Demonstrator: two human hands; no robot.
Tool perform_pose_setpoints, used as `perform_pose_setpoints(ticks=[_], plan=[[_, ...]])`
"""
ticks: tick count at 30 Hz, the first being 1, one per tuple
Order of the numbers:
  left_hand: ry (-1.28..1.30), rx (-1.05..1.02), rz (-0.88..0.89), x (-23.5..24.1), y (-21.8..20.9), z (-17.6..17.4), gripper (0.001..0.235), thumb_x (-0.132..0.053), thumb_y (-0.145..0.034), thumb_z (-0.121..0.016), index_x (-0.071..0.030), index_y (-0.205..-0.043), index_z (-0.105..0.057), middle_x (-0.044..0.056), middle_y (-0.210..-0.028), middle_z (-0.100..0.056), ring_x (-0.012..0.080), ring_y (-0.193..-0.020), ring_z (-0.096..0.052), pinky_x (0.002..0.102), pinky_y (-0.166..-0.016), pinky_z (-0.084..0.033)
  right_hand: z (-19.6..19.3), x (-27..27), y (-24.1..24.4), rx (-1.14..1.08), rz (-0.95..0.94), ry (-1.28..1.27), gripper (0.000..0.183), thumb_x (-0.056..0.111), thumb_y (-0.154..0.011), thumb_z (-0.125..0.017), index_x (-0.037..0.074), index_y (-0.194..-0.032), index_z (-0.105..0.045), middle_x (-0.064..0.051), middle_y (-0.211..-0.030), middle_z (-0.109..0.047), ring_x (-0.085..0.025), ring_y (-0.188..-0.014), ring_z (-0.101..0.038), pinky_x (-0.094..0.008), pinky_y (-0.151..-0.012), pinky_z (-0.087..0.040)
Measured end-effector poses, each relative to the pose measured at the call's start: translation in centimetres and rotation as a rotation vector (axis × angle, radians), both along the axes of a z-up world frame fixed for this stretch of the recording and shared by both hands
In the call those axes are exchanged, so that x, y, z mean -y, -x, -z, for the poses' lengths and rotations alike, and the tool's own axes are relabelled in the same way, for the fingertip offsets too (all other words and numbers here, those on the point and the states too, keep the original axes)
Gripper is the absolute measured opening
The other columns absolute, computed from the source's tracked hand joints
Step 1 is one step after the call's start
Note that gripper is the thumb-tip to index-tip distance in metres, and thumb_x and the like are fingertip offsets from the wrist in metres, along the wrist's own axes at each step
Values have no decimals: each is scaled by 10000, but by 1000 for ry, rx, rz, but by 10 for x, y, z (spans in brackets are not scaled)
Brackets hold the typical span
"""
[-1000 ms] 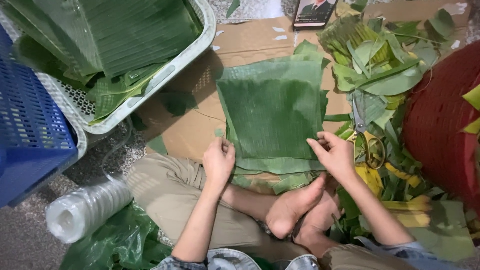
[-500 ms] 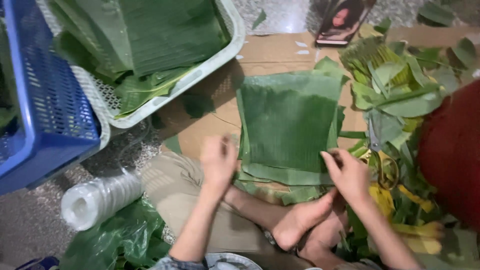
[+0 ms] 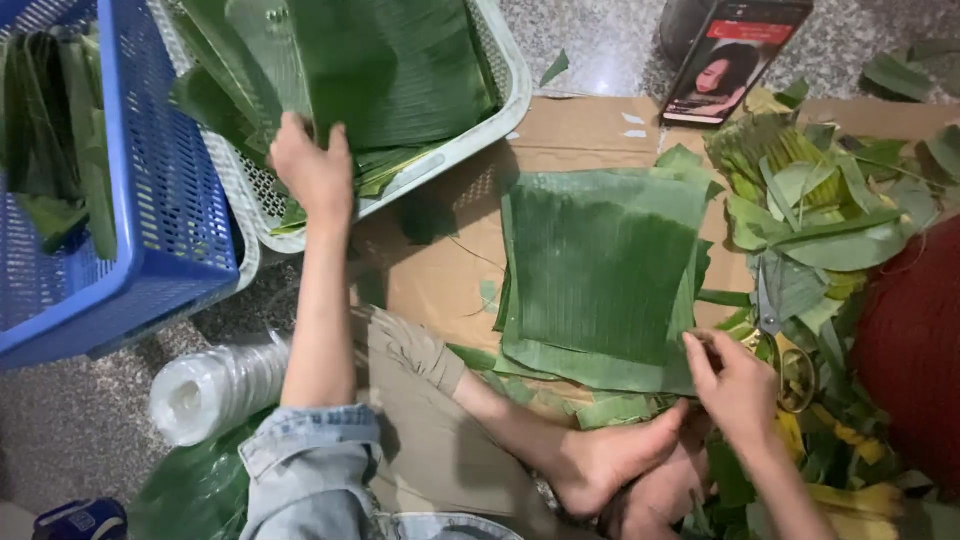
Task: Sorting and stacking banana leaves on a cardboard sheet on the floor at a fast, efficient pace.
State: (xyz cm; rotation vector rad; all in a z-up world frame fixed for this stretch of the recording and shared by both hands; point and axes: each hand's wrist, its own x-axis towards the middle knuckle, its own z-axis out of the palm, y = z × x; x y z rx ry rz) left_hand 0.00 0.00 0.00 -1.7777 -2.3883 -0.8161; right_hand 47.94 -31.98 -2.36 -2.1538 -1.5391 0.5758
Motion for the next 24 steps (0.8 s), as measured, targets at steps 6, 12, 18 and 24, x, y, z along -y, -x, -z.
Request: perform_pose_setpoints(ticks=[6, 12, 18, 24], plan=[[-414, 221, 706, 121, -134, -141, 325, 33, -854, -642, -37, -1171, -663, 141, -1234, -717, 252, -986, -756, 332, -817, -629, -57, -22, 16, -226, -38, -141, 374, -40, -902, -763, -79, -1261, -668, -159, -995, -714, -200, -717, -634, -298, -608, -515], [194, 958, 1482, 210, -190, -183, 249, -3, -891, -736, 11, -1127, -657, 119, -1071, -730, 227, -789, -720, 326, -702, -595, -80, -23, -18, -577, -178, -81, 1246, 80, -447, -829, 12, -1568, -288, -196, -1549, -405, -347, -1384, -444, -490, -1172, -376], [570, 1166, 1208, 200, -182, -167, 176, 14, -975, -636, -24, -1147, -636, 83, -989, -695, 163, -745, -646, 269, -677, -557, -21, 30, -60, -1348, -259, 241, 721, 0, -540, -956, -34, -1224, -732, -202, -1100, -857, -300, -858, -852, -451, -826, -656], [-62, 317, 902, 84, -119, -108, 379, -10, -824, -626, -31, -1202, -650, 126, -1195, -709, 276, -1086, -684, 390, -968, -524, -13, 38, -90, -850, 317, -123, 283, -29, -907, -769, 41, -1089, -564, -108, -1077, -628, -208, -846, -650, -334, -760, -606]])
